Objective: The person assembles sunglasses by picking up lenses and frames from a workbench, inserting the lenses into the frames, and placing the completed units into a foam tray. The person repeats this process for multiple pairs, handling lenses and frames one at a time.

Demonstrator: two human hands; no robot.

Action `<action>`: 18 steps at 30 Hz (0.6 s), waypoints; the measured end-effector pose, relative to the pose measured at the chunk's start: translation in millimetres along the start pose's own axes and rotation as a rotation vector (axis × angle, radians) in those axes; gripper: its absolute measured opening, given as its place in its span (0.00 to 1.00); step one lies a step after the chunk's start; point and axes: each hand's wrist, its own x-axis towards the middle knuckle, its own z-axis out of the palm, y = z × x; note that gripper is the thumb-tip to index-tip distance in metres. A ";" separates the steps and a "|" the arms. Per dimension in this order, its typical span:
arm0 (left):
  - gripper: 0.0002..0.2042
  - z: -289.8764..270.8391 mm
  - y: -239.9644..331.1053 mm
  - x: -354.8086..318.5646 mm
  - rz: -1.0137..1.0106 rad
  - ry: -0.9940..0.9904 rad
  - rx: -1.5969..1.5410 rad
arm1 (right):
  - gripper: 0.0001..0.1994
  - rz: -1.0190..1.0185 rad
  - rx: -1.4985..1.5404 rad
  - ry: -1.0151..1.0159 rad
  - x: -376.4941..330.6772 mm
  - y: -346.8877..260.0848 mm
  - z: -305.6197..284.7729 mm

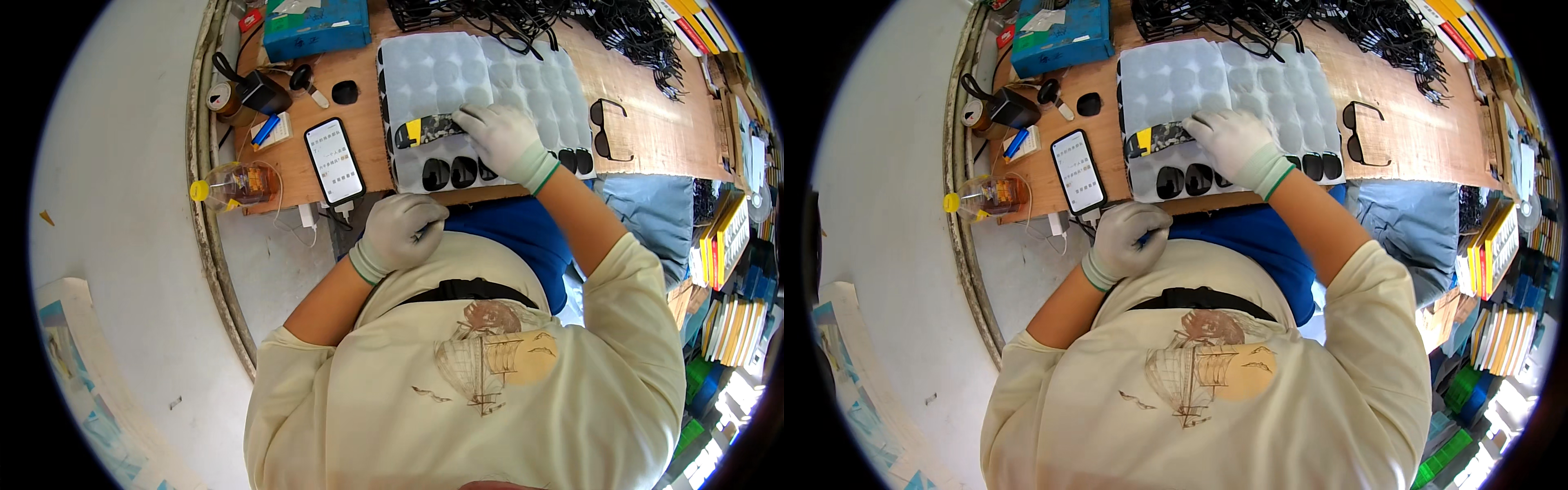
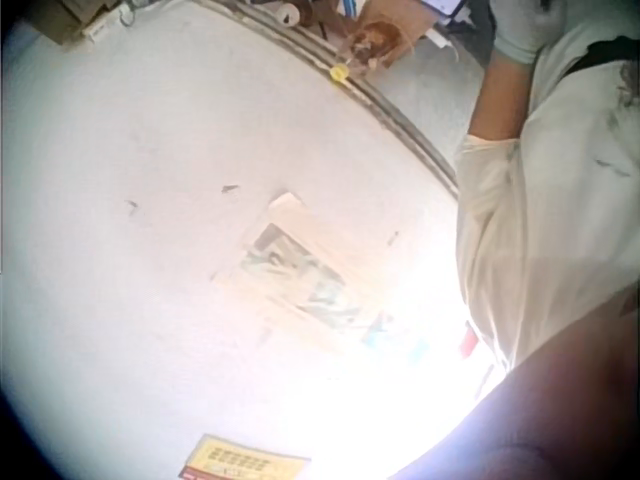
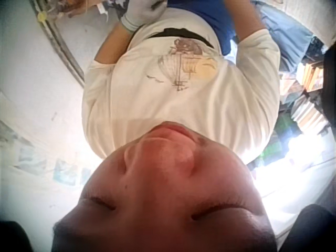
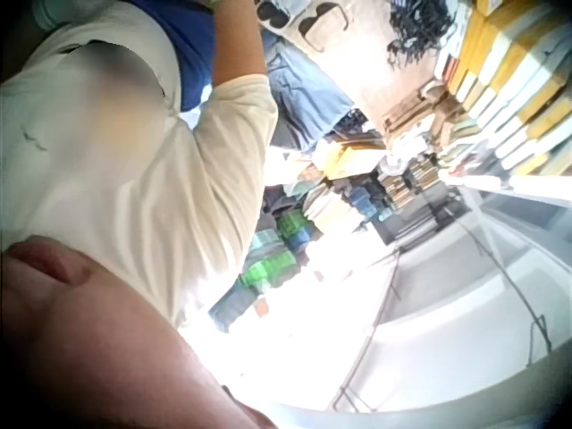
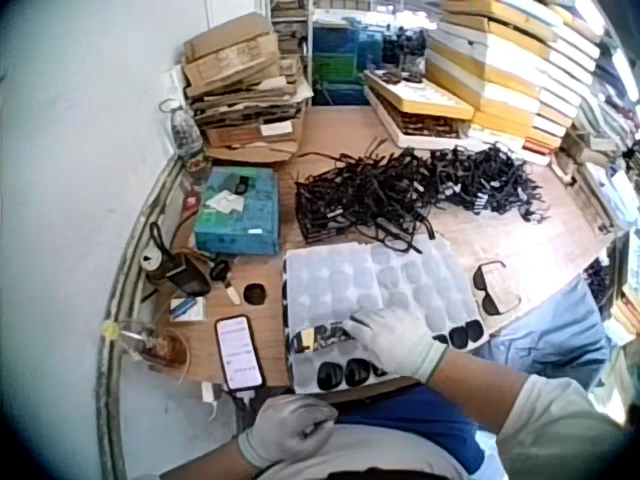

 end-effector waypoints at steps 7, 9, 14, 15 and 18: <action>0.04 -1.2 -5.8 -18.5 -0.164 0.070 -0.056 | 0.15 0.087 0.110 0.011 2.3 -12.5 13.3; 0.04 -5.9 -8.8 -18.5 -0.193 0.064 -0.048 | 0.14 0.148 0.150 0.067 0.2 -10.5 6.4; 0.04 0.3 -18.0 -21.2 -0.186 0.049 -0.045 | 0.16 0.226 0.118 0.030 -30.9 -2.0 -14.5; 0.04 1.7 -18.6 -20.5 -0.183 0.046 -0.041 | 0.17 0.245 0.097 -0.005 -39.0 -4.5 -16.2; 0.04 3.5 -23.2 -19.8 -0.156 0.061 -0.013 | 0.20 0.337 0.034 -0.142 -53.6 -16.9 -22.6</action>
